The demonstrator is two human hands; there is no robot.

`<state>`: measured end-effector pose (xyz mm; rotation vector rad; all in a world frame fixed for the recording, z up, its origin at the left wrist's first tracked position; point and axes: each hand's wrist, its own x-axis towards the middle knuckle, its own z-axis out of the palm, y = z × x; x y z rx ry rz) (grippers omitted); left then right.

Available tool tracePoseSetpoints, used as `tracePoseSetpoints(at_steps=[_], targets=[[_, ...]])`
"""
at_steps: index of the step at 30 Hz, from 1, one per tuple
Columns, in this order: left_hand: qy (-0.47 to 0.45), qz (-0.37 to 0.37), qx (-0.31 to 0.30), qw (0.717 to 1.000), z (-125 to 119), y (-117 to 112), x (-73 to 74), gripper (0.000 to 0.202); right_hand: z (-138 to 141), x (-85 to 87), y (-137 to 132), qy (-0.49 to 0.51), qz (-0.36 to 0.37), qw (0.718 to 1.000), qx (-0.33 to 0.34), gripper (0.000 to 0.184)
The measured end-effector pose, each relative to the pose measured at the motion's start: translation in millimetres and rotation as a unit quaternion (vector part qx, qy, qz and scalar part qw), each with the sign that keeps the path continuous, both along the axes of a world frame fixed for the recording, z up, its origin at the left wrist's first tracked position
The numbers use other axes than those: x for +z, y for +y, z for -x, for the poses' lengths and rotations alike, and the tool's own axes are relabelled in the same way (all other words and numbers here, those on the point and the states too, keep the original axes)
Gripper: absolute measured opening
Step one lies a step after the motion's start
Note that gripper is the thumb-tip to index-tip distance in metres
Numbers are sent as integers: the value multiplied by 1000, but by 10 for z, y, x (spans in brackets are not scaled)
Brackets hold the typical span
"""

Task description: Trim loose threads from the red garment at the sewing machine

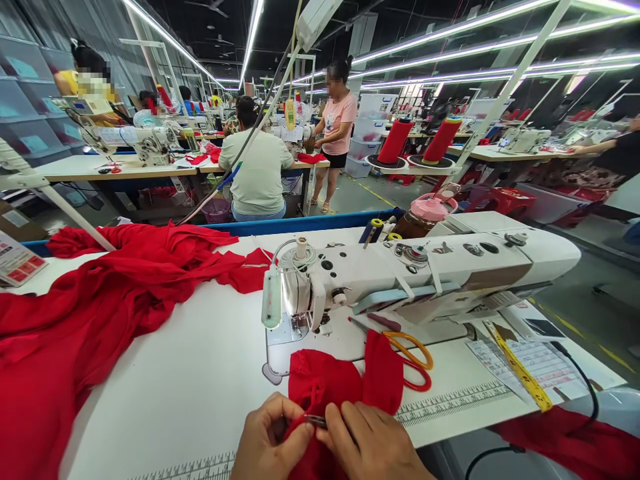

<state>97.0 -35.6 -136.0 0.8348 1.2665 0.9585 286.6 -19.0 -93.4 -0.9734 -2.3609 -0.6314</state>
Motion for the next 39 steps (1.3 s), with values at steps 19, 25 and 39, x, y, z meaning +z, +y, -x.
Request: tracePoseSetpoints(at_steps=[19,25,39], targets=[[39,-68,-19,997,11,43,88,29,104,-46,3,36,-5,999,-21,34],[-1,-18,-36,999,49,11,120,39,21,-31,51,50,89,995,0,30],[-12,-60,-116,991,327,25,263,49,154,387,562,215,688,686,102,17]])
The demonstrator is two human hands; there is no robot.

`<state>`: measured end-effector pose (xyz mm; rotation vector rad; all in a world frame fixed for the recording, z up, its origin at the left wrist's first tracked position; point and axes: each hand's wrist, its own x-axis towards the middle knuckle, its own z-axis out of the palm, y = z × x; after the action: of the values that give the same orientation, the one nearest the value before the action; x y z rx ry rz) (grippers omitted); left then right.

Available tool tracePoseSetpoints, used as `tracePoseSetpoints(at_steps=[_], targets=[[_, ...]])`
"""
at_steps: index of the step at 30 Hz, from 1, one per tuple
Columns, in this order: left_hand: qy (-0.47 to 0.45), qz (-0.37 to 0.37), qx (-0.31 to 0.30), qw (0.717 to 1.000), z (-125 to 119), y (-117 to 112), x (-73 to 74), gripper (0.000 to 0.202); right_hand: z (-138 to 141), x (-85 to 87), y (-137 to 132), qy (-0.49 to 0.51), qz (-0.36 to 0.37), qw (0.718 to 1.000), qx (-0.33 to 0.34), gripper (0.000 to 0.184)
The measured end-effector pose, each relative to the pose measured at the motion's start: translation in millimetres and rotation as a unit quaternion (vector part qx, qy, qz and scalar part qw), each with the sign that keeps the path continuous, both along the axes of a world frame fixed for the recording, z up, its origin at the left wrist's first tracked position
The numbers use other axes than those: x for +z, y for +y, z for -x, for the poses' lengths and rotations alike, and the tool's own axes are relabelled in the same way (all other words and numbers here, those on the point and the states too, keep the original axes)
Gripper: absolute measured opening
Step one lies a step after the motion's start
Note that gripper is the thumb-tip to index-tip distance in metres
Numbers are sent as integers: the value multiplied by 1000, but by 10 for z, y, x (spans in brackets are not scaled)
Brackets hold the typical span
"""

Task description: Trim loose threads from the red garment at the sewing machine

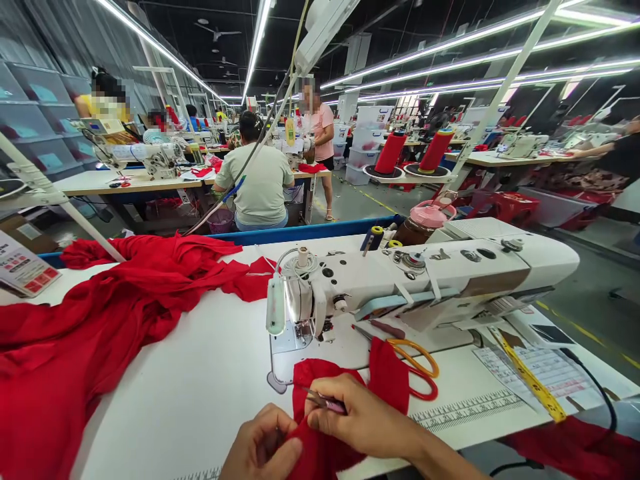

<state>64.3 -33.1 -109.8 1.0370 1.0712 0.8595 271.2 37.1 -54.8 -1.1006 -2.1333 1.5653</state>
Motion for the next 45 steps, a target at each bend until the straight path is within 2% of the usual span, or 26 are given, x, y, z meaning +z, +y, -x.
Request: tracePoseSetpoints(at_steps=[5,10,14,17,22,25,27,29,31,35,37,39,41,43,45], targets=[[35,-30,-4,999,11,12,50,53,-13,-72,29,16,38,999,30,18],[33,-68,-17,997,29,9,43,52,-46,-37,43,12,26,998,47,13],[2,-56,-41,998,56,0,57,50,-90,23,59,-11,4,998,63,12],[24,-48,-50,997,57,13,59,49,-104,44,80,-15,-7,997,69,11],[76,-68,-59,993,35,33,11,48,-78,88,49,-79,-117,989,53,25],[107,-65,-20,992,40,28,-9,50,-113,114,28,-131,-164,977,46,17],[112,-61,-9,992,56,23,3,52,-179,81,71,-206,-224,953,1,13],[112,-55,-5,992,81,18,31,53,-265,-6,167,-306,-296,903,-61,19],[112,-43,-7,993,111,11,59,52,-344,-115,283,-381,-338,855,-103,21],[121,-49,-21,991,189,8,94,47,-386,-202,356,-401,-373,827,-128,26],[133,-66,-44,988,230,23,147,42,-328,-157,283,-352,-390,846,-97,31],[145,-89,-87,982,263,50,268,36,-229,-104,193,-238,-380,894,-18,35],[157,-112,-137,972,292,76,455,30,-113,-93,141,-124,-349,926,69,46],[171,-119,-175,962,336,87,654,25,-19,-137,144,-93,-328,933,115,57],[203,-114,-191,954,420,70,786,19,17,-204,175,-119,-327,931,110,56]])
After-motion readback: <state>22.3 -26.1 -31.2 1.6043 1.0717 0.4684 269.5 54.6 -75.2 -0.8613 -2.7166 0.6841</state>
